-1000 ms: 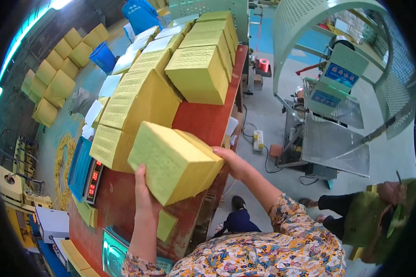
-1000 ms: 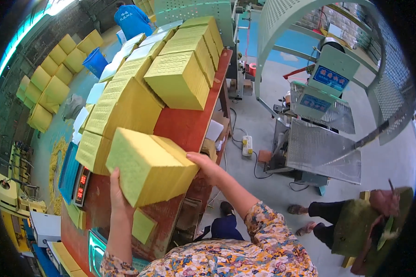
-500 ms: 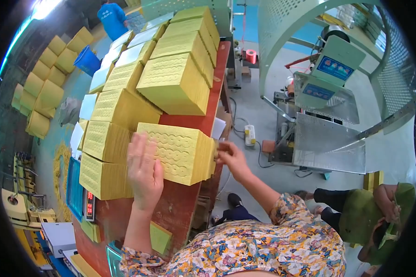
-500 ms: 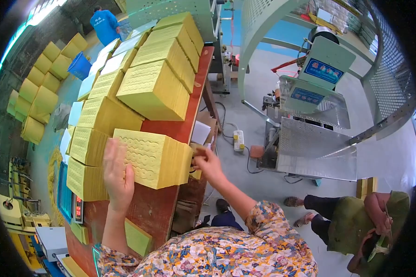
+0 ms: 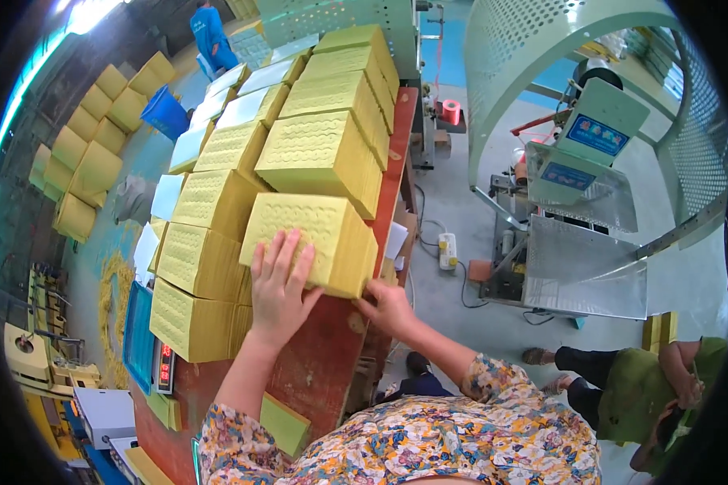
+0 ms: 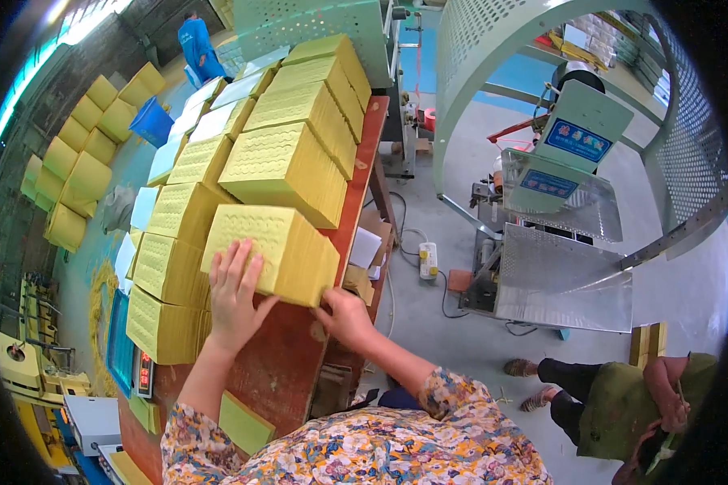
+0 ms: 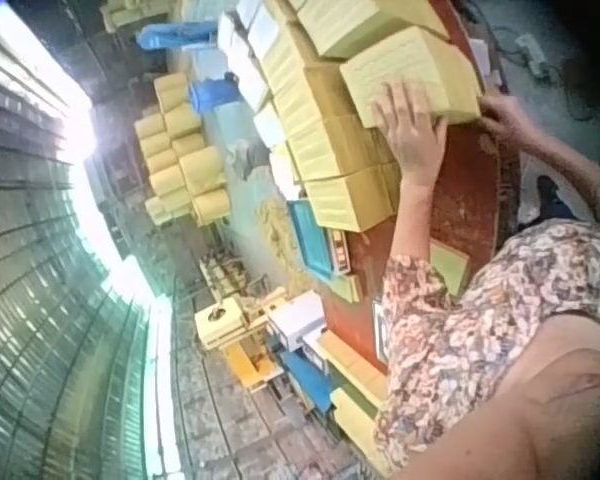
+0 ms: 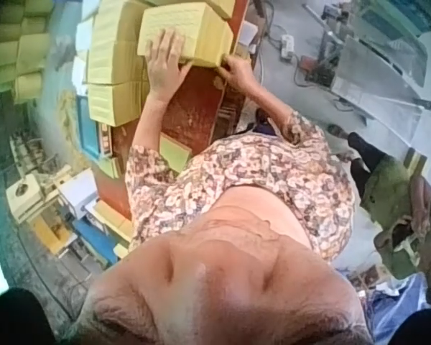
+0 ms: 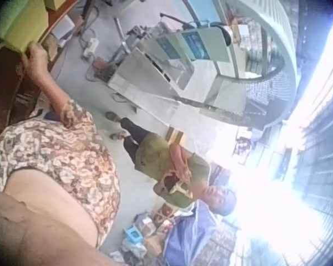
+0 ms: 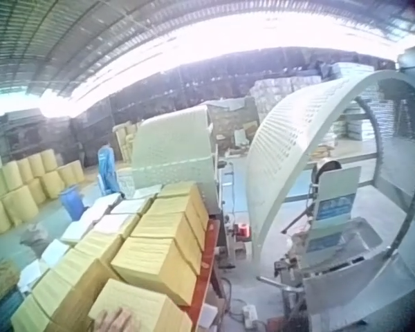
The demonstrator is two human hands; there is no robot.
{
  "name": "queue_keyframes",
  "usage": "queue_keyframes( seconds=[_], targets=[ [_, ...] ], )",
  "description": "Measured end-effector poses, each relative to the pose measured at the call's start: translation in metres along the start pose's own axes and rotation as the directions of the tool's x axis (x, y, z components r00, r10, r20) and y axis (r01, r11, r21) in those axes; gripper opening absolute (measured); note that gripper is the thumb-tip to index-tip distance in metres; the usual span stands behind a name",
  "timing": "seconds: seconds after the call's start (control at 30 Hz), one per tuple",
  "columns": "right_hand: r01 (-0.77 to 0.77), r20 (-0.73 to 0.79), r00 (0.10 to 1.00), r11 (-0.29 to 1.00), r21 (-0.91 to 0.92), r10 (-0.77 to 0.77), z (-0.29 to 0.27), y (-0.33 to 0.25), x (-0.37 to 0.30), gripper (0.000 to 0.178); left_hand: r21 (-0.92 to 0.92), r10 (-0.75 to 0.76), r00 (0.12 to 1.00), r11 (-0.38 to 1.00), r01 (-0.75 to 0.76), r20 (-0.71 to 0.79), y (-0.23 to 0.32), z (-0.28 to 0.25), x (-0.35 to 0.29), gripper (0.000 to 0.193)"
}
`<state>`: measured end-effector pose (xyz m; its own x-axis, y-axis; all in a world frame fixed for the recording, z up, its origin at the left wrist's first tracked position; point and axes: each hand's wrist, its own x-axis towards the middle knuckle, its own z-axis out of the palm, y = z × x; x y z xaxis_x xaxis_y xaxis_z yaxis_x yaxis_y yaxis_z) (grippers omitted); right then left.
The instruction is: Weigh stacks of paper on a digital scale and move them to a conveyor belt.
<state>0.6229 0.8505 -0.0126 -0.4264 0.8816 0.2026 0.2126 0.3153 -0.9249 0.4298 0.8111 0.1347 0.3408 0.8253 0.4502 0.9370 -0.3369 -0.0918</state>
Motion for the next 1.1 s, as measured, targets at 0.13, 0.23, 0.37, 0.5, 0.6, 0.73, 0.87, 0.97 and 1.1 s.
queue_keyframes(
  seconds=[0.13, 0.23, 0.37, 0.5, 0.6, 0.73, 0.87, 0.97, 1.1],
  targets=[
    [0.009, 0.011, 1.000, 0.999, -0.053, -0.009, 0.001, -0.004, 0.041, 0.022, 0.014, -0.061, 0.998, 0.998, 0.061, 0.011, -0.025, 0.009, 0.020, 0.088],
    [0.000, 0.003, 1.000, 0.998, -0.060, 0.000, 0.002, -0.005, 0.054, 0.023, 0.030, -0.080, 0.997, 0.996, 0.080, 0.021, -0.033, 0.012, 0.028, 0.090],
    [-0.042, -0.043, 0.998, 0.996, -0.075, 0.039, 0.004, -0.005, 0.054, 0.022, 0.000, -0.050, 0.999, 0.999, 0.050, 0.008, -0.039, 0.018, 0.031, 0.091],
    [0.079, -0.110, 0.990, 0.995, -0.068, -0.086, 0.017, 0.013, 0.048, 0.019, -0.006, -0.018, 1.000, 1.000, 0.018, -0.025, -0.038, 0.019, 0.030, 0.093],
    [0.054, -0.085, 0.995, 0.998, 0.034, -0.051, 0.014, 0.016, 0.021, 0.018, 0.011, -0.022, 1.000, 1.000, 0.021, 0.011, -0.037, 0.014, 0.025, 0.095],
    [-0.059, -0.035, 0.997, 0.993, 0.101, 0.063, 0.003, 0.006, -0.056, 0.016, 0.058, -0.105, 0.992, 0.992, 0.109, -0.074, 0.012, -0.002, 0.016, 0.093],
    [-0.185, -0.025, 0.982, 0.979, 0.087, 0.188, 0.005, -0.002, -0.147, 0.018, -0.276, 0.044, 0.988, 0.957, -0.085, -0.151, 0.104, 0.021, -0.021, 0.086],
    [0.312, -0.267, 0.845, 0.834, -0.455, -0.462, 0.041, 0.016, -0.191, 0.026, -0.629, 0.122, 0.990, 0.776, -0.051, 0.070, 0.197, 0.036, -0.074, 0.064],
    [0.147, -0.243, 0.941, 0.933, -0.328, -0.234, 0.060, 0.011, -0.266, 0.023, -0.860, 0.313, 0.867, 0.462, 0.217, 0.387, 0.235, 0.040, -0.142, 0.032]
  ],
)
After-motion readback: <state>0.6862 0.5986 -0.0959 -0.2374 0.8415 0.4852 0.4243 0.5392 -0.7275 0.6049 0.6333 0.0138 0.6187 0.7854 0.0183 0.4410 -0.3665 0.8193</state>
